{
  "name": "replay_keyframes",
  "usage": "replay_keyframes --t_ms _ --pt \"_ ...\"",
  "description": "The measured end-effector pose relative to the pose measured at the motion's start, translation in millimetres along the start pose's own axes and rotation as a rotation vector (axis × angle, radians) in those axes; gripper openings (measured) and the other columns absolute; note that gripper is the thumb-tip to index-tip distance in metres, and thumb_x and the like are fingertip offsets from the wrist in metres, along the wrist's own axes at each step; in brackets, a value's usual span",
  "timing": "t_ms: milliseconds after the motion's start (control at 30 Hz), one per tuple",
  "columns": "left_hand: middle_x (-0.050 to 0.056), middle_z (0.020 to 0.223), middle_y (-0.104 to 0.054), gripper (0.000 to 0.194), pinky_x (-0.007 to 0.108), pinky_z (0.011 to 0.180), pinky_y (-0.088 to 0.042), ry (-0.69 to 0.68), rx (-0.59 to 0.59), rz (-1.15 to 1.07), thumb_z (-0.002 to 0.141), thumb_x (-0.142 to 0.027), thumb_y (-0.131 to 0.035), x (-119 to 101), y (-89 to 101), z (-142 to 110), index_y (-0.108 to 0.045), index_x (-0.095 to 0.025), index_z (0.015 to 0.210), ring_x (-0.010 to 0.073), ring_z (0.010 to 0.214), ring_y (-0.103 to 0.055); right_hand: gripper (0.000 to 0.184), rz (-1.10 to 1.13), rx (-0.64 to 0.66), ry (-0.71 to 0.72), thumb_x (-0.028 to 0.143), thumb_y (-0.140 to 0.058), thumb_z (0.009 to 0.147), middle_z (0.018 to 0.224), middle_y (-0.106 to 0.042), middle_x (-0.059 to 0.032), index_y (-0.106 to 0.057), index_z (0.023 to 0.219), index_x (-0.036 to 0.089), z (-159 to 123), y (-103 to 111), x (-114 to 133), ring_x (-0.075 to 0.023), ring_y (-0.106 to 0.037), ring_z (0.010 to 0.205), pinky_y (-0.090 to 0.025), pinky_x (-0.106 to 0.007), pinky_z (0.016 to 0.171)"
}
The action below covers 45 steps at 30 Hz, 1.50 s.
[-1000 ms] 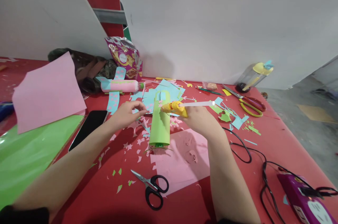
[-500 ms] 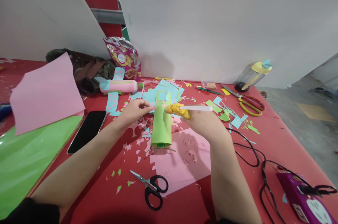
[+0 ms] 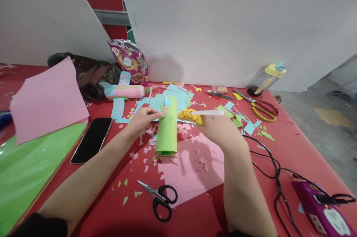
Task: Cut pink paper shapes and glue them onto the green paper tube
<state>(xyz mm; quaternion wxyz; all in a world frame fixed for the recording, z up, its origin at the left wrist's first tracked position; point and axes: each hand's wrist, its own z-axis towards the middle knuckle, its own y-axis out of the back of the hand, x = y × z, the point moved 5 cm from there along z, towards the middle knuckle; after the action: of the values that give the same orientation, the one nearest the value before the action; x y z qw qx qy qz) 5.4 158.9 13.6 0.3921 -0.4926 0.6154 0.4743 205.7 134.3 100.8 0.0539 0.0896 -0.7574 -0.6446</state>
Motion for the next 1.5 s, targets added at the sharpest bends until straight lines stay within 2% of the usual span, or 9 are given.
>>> replay_keyframes --t_ms 300,633,800,900,1033,1200,1500 --pt "-0.003 0.049 -0.048 0.021 0.019 0.036 -0.027 0.031 -0.001 -0.076 0.061 -0.032 -0.062 -0.2 -15.7 -5.1 -0.056 -0.011 0.061 0.0055 0.040 -0.039 0.021 -0.012 -0.040 0.009 0.028 -0.044 0.078 0.064 -0.061 -0.0048 -0.061 0.078 0.017 -1.4 -1.4 -0.9 -0.0176 -0.054 0.055 -0.033 -0.024 0.046" --pt "-0.005 0.048 -0.045 0.023 0.019 0.039 -0.030 -0.043 -0.080 0.099 0.064 -0.036 -0.057 2.6 -14.6 -3.0 -0.054 -0.013 0.063 0.0073 0.042 -0.040 0.020 -0.009 -0.051 0.003 0.027 -0.045 0.077 0.065 -0.062 -0.0044 -0.062 0.078 0.017 -2.0 0.3 -0.5 -0.0165 -0.054 0.055 -0.034 -0.023 0.047" --pt "-0.004 0.052 -0.043 0.021 0.021 0.046 -0.034 -0.150 -0.134 0.277 0.068 -0.035 -0.053 -2.7 -11.8 -3.2 -0.053 -0.014 0.067 0.0097 0.048 -0.043 0.020 -0.007 -0.032 -0.011 0.027 -0.045 0.077 0.064 -0.062 -0.0050 -0.062 0.079 0.016 -1.9 0.1 -0.8 -0.0171 -0.055 0.055 -0.033 -0.024 0.047" --pt "-0.002 0.063 -0.047 0.011 0.024 0.059 -0.038 -0.271 -0.181 0.416 0.070 -0.023 -0.046 -9.4 -8.4 -5.6 -0.054 -0.015 0.075 0.0122 0.062 -0.046 0.021 -0.005 -0.023 -0.015 0.027 -0.044 0.078 0.060 -0.060 -0.0046 -0.062 0.077 0.016 -1.7 -0.3 -1.6 -0.0166 -0.053 0.052 -0.033 -0.024 0.045" --pt "0.003 0.083 -0.051 0.029 0.035 0.078 -0.032 -0.450 -0.151 0.636 0.064 -0.007 -0.044 -12.9 -8.8 -10.4 -0.057 -0.018 0.087 0.0181 0.082 -0.047 0.020 -0.004 -0.036 0.010 0.027 -0.044 0.078 0.067 -0.063 -0.0060 -0.061 0.079 0.016 -0.8 -0.9 -1.7 -0.0174 -0.055 0.058 -0.034 -0.024 0.048" --pt "0.006 0.090 -0.049 0.043 0.040 0.078 -0.026 -0.566 -0.082 0.846 0.061 -0.001 -0.041 -9.5 -12.9 -13.8 -0.059 -0.022 0.094 0.0231 0.090 -0.044 0.019 -0.005 -0.030 0.000 0.027 -0.046 0.077 0.071 -0.062 -0.0079 -0.061 0.079 0.015 0.8 -2.9 -3.2 -0.0188 -0.056 0.062 -0.035 -0.025 0.051" --pt "0.009 0.097 -0.047 0.051 0.039 0.075 -0.029 -0.586 -0.022 0.977 0.062 0.003 -0.035 -12.0 -12.3 -17.1 -0.052 -0.021 0.105 0.0234 0.092 -0.044 0.021 0.025 0.007 -0.041 0.025 -0.043 0.078 0.075 -0.062 -0.0074 -0.061 0.085 0.017 -3.2 2.4 -0.3 -0.0201 -0.057 0.067 -0.037 -0.026 0.053"
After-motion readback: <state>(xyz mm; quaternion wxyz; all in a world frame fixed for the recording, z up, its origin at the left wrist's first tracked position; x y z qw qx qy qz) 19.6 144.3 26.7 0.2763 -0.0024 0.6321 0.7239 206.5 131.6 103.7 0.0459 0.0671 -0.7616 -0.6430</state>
